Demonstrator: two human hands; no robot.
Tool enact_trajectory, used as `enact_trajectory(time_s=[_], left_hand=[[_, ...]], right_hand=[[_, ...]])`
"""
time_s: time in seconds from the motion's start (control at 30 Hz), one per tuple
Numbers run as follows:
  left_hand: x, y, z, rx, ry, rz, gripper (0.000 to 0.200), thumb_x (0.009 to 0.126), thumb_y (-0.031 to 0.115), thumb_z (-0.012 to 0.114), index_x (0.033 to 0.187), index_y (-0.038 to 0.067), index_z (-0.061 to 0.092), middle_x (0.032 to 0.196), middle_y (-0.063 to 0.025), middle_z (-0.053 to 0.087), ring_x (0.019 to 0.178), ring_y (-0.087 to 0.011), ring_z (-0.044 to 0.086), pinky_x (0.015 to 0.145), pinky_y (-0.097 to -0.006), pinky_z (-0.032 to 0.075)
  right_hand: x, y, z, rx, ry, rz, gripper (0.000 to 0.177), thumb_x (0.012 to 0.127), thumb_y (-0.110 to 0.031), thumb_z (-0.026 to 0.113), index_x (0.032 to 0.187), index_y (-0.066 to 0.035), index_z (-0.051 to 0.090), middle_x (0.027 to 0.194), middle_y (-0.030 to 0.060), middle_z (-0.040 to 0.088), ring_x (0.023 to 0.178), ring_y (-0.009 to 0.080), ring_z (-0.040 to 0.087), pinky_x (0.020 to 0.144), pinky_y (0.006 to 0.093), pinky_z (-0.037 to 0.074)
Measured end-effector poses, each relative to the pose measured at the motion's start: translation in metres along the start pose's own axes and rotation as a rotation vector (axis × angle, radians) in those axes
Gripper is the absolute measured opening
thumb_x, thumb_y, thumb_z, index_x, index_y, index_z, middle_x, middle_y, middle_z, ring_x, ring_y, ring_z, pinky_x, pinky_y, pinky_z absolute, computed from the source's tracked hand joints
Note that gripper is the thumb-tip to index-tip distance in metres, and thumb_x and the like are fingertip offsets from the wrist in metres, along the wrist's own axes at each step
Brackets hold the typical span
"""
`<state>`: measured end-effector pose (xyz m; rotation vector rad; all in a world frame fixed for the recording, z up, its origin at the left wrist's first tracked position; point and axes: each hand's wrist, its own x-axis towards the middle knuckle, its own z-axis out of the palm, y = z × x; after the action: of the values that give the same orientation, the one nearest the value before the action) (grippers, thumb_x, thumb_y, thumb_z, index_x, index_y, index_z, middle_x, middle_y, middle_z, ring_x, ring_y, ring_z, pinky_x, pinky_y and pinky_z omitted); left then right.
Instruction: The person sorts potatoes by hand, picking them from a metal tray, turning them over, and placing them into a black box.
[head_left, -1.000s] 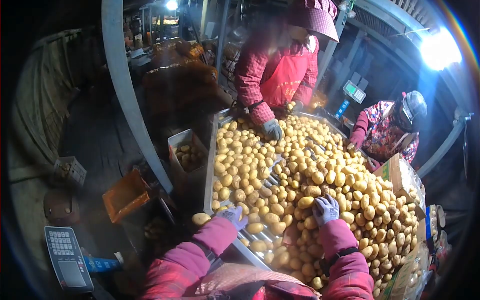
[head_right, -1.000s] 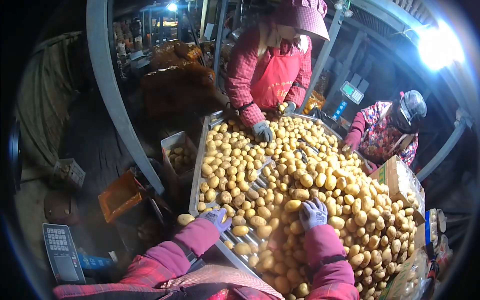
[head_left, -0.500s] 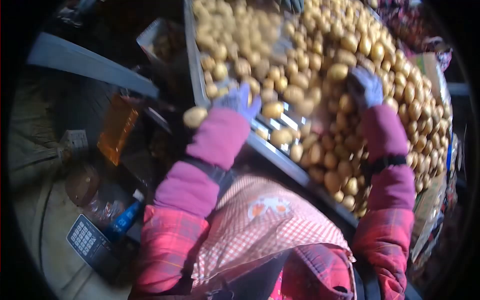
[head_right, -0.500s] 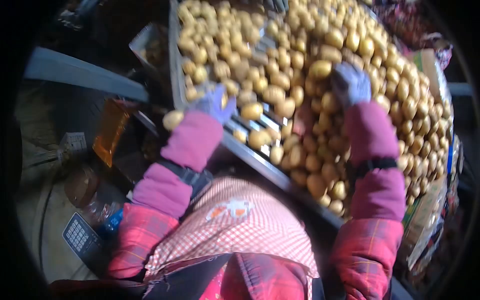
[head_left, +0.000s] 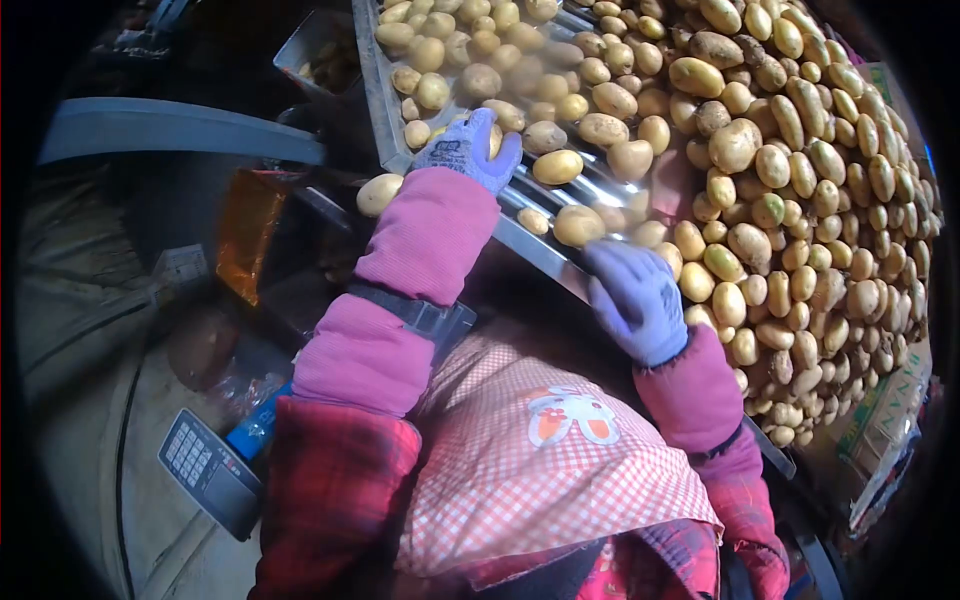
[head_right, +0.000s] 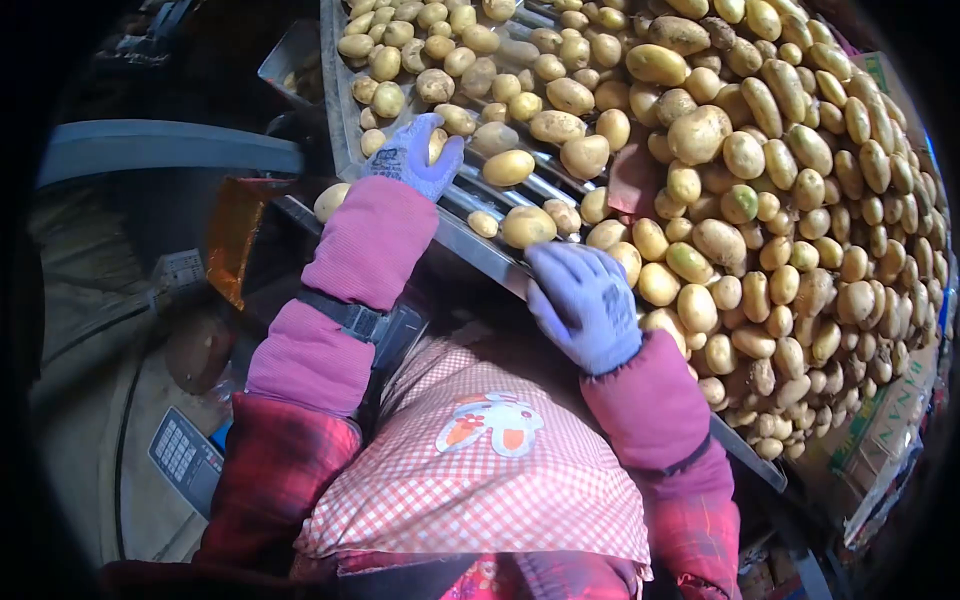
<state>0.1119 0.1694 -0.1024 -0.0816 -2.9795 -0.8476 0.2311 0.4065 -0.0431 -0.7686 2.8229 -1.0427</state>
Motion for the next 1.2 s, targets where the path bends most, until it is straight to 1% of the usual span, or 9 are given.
enact_trajectory(time_s=[0.33, 0.4, 0.6, 0.73, 0.83, 0.87, 1.07, 1.13, 1.2], left_hand=[[-0.001, 0.025, -0.008, -0.24, 0.064, 0.03, 0.039, 0.08, 0.023, 0.067, 0.114, 0.005, 0.058, 0.106, -0.0182, 0.059, 0.103, -0.0333, 0.057, 0.093, -0.0402, 0.045], [0.001, 0.032, 0.001, 0.005, -0.056, 0.306, 0.038, 0.077, 0.022, 0.067, 0.111, 0.005, 0.059, 0.105, -0.0179, 0.059, 0.101, -0.0331, 0.058, 0.092, -0.0409, 0.046], [0.014, 0.048, 0.009, -0.008, -0.433, 0.035, 0.074, 0.071, 0.024, 0.07, 0.136, 0.009, 0.04, 0.124, -0.0207, 0.056, 0.115, -0.0362, 0.055, 0.096, -0.0394, 0.046], [0.005, 0.032, 0.02, -0.157, -0.366, 0.08, 0.06, 0.075, 0.029, 0.072, 0.126, 0.005, 0.051, 0.107, -0.016, 0.064, 0.1, -0.0297, 0.062, 0.085, -0.0385, 0.05], [-0.001, 0.064, 0.011, -0.535, -0.407, -0.372, 0.055, 0.075, 0.045, 0.072, 0.111, 0.004, 0.062, 0.091, -0.013, 0.064, 0.074, -0.0261, 0.062, 0.067, -0.0375, 0.049], [0.002, 0.053, 0.026, -0.484, -0.357, -0.105, 0.05, 0.077, 0.04, 0.072, 0.11, 0.003, 0.062, 0.079, -0.0033, 0.061, 0.066, -0.0104, 0.052, 0.058, -0.0263, 0.041], [0.006, 0.057, 0.031, -0.302, -0.404, -0.144, 0.05, 0.079, 0.024, 0.068, 0.123, 0.004, 0.056, 0.098, -0.0092, 0.064, 0.087, -0.0151, 0.063, 0.071, -0.0272, 0.05], [-0.006, 0.051, 0.036, -0.878, -0.242, -0.075, 0.045, 0.08, 0.011, 0.069, 0.123, 0.007, 0.056, 0.108, -0.0125, 0.065, 0.093, -0.0193, 0.062, 0.08, -0.032, 0.051], [-0.014, 0.058, 0.016, -0.803, -0.284, -0.017, 0.061, 0.079, -0.005, 0.053, 0.137, 0.009, 0.042, 0.115, -0.011, 0.059, 0.092, -0.0174, 0.062, 0.076, -0.0265, 0.052]], right_hand=[[-0.039, 0.008, -0.03, -0.185, 0.227, 0.05, 0.044, 0.076, -0.013, 0.066, 0.118, -0.002, 0.059, 0.122, 0.016, 0.056, 0.114, 0.0346, 0.052, 0.099, 0.0474, 0.038], [-0.047, 0.014, -0.031, -0.132, 0.248, 0.07, 0.044, 0.076, -0.013, 0.066, 0.118, -0.003, 0.059, 0.122, 0.0153, 0.056, 0.115, 0.034, 0.052, 0.099, 0.0475, 0.038], [-0.049, 0.018, -0.03, -0.139, 0.168, 0.034, 0.046, 0.076, -0.015, 0.067, 0.12, -0.006, 0.058, 0.121, 0.0122, 0.057, 0.115, 0.0323, 0.052, 0.099, 0.0476, 0.037], [-0.049, 0.02, -0.031, -0.119, 0.159, 0.009, 0.045, 0.078, -0.017, 0.066, 0.12, -0.006, 0.058, 0.121, 0.0118, 0.058, 0.115, 0.032, 0.052, 0.099, 0.0483, 0.037], [-0.05, 0.021, -0.029, -0.129, 0.153, 0.0, 0.045, 0.078, -0.018, 0.066, 0.121, -0.006, 0.058, 0.121, 0.0117, 0.058, 0.115, 0.0321, 0.052, 0.099, 0.0482, 0.037], [-0.05, 0.02, -0.028, -0.138, 0.158, -0.007, 0.045, 0.077, -0.018, 0.066, 0.12, -0.006, 0.058, 0.121, 0.0117, 0.058, 0.115, 0.032, 0.052, 0.099, 0.0481, 0.037], [-0.05, 0.018, -0.027, -0.173, 0.18, -0.008, 0.043, 0.077, -0.016, 0.066, 0.118, -0.007, 0.06, 0.119, 0.0108, 0.059, 0.115, 0.0318, 0.054, 0.099, 0.0475, 0.038], [-0.049, 0.017, -0.024, -0.195, 0.201, -0.009, 0.043, 0.076, -0.016, 0.067, 0.117, -0.007, 0.06, 0.119, 0.0103, 0.059, 0.115, 0.0315, 0.054, 0.099, 0.0472, 0.038], [-0.049, 0.016, -0.021, -0.252, 0.197, -0.009, 0.043, 0.075, -0.015, 0.067, 0.117, -0.008, 0.06, 0.119, 0.0093, 0.06, 0.115, 0.0306, 0.054, 0.099, 0.0467, 0.038]])
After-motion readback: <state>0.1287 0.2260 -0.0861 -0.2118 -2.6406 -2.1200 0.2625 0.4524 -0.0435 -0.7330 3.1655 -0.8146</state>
